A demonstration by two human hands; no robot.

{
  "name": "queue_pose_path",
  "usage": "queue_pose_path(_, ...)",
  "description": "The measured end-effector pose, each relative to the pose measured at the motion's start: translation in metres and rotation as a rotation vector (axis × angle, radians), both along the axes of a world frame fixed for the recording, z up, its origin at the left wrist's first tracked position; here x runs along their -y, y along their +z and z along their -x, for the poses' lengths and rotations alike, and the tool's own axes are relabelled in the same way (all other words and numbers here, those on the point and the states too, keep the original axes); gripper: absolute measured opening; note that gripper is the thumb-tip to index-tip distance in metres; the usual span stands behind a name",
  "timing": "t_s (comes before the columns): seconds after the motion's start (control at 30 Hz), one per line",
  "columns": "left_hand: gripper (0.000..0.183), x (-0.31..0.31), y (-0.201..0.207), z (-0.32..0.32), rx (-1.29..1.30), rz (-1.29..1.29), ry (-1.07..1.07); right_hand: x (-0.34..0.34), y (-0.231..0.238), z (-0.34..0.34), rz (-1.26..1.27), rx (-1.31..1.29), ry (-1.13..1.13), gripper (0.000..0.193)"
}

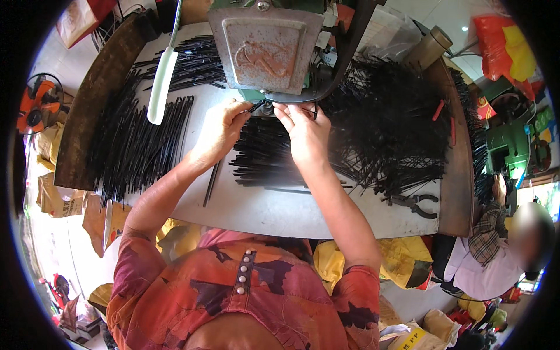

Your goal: The person assembles small black plastic strips and metal brackets using a manual press machine and pliers.

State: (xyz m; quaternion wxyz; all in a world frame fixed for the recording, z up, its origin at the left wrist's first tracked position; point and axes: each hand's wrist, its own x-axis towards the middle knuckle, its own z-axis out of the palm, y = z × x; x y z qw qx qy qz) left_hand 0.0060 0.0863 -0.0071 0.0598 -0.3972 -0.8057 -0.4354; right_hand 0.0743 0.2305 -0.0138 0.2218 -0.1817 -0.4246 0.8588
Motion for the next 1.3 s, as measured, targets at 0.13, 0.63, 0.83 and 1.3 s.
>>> queue_pose_path(0.13, 0.016, 0.002, -0.001, 0.001, -0.032, -0.006, -0.002, 0.000, 0.000, 0.000, -0.002, -0.032, 0.011, 0.010)
queue_pose_path(0.63, 0.016, 0.001, 0.004, -0.002, 0.027, 0.051, 0.005, 0.003, 0.002, 0.000, 0.009, -0.027, -0.003, 0.010)
queue_pose_path(0.83, 0.018, 0.001, -0.006, 0.002, -0.146, 0.085, 0.000, 0.003, 0.002, -0.001, -0.009, -0.009, -0.016, 0.008)
queue_pose_path(1.3, 0.019, 0.046, 0.023, 0.007, 1.011, 0.135, -0.198, -0.017, 0.016, -0.027, -0.368, 0.374, 0.419, 0.010)
